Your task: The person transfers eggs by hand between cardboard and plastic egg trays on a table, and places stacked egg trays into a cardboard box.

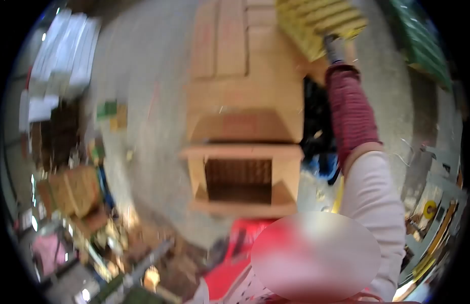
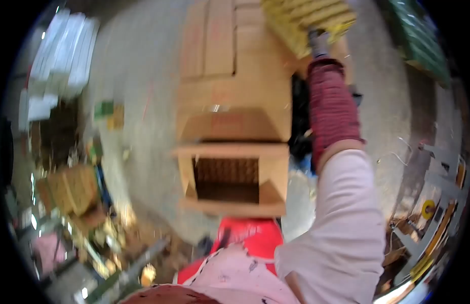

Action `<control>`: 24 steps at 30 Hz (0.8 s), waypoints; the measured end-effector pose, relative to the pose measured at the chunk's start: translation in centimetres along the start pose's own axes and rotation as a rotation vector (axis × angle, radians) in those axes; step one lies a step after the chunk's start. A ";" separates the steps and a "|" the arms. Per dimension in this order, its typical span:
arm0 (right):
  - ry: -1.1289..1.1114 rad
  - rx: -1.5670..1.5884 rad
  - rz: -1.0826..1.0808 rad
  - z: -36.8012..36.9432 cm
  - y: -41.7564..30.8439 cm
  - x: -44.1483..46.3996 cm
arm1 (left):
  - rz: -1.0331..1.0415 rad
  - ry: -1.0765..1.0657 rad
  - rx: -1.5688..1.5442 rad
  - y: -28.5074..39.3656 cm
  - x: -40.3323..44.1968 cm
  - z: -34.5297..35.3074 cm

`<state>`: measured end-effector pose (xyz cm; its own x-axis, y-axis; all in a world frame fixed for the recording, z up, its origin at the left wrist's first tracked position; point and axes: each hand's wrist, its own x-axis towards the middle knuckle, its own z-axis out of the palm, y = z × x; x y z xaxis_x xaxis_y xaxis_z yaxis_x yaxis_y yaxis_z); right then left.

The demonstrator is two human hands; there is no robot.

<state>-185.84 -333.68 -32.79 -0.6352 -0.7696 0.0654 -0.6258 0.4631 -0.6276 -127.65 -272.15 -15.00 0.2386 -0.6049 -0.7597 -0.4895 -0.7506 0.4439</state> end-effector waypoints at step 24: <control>-1.059 -0.139 0.587 10.0 -11.2 -79.3 | 0.926 -0.869 1.834 -0.3 43.9 -9.9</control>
<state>-123.90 -282.24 -38.72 -0.1948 -0.3748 -0.9064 -0.4517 0.8546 -0.2563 -108.77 -301.10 -43.78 -0.5135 0.0812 -0.8542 -0.3474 0.8906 0.2935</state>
